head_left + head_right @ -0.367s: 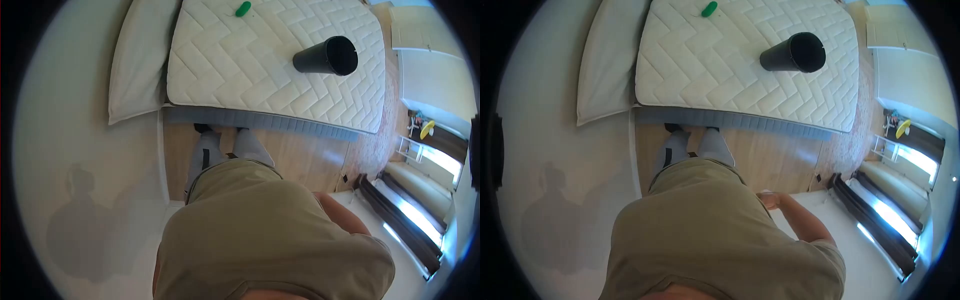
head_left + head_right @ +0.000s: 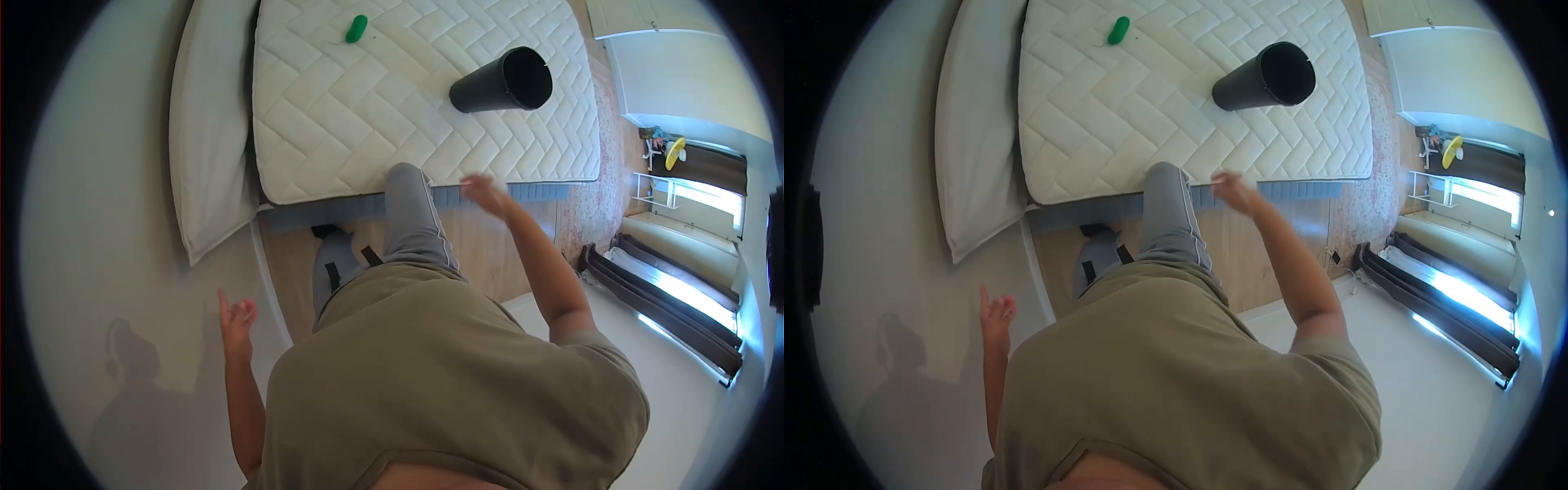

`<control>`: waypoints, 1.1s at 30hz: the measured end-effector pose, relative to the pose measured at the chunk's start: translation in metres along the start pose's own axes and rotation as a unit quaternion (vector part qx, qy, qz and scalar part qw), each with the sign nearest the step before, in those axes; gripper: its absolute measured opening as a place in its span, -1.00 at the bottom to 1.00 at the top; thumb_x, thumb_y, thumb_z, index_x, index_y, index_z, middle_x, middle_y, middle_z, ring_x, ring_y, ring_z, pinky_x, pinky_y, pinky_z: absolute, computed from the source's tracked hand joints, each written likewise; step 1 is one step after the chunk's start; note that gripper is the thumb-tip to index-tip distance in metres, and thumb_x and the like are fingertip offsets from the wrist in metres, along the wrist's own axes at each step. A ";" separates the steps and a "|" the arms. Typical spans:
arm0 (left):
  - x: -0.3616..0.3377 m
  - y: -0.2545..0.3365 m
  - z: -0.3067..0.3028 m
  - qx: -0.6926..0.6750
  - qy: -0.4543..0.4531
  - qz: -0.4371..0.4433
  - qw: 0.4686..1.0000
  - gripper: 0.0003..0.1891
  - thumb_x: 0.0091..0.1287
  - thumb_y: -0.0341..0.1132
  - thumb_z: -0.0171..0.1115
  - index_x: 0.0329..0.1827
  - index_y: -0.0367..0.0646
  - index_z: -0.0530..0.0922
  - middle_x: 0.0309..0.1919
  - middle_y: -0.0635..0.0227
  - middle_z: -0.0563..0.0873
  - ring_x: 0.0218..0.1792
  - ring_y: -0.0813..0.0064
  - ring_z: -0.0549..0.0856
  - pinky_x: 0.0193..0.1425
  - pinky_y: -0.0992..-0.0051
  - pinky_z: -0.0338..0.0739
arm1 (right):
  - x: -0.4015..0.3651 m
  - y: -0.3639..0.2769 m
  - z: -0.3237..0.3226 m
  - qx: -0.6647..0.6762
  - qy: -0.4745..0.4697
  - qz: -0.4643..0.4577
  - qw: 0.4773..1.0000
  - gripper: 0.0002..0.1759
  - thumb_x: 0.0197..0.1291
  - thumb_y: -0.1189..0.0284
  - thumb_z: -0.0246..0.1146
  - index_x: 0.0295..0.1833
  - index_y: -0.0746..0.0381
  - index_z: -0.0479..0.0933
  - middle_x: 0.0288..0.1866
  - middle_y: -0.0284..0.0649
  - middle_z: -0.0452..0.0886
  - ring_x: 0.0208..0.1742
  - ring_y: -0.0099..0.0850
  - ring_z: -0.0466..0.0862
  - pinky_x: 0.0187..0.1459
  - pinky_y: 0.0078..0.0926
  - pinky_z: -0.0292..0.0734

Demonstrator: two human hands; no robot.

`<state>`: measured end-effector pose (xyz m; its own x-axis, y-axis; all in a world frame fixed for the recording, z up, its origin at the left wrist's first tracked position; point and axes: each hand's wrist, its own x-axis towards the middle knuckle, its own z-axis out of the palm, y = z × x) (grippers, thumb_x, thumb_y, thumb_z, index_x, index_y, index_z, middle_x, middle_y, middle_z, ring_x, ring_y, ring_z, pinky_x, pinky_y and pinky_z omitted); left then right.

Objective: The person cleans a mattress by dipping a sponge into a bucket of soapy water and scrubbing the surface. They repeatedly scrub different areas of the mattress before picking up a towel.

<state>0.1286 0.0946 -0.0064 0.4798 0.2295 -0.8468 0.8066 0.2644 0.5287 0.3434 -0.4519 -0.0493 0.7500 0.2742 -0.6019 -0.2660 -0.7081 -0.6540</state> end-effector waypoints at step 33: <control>0.173 0.216 0.316 0.108 -0.058 0.338 0.933 -0.42 0.33 -0.25 0.13 0.34 -0.35 0.21 -0.17 0.28 0.64 -0.12 0.54 0.61 0.05 0.52 0.45 | 0.176 -0.114 -0.108 -0.312 0.296 -0.180 0.884 -0.80 -0.11 0.38 0.30 -0.55 0.25 0.45 -0.49 -0.12 0.51 -0.38 -0.14 0.56 -0.38 -0.20 0.46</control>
<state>0.4950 -0.1044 -0.0568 0.9283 0.1680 -0.3316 0.3510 -0.1023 0.9308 0.5704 -0.3933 -0.0314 0.9527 0.2978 0.0613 0.3033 -0.9161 -0.2622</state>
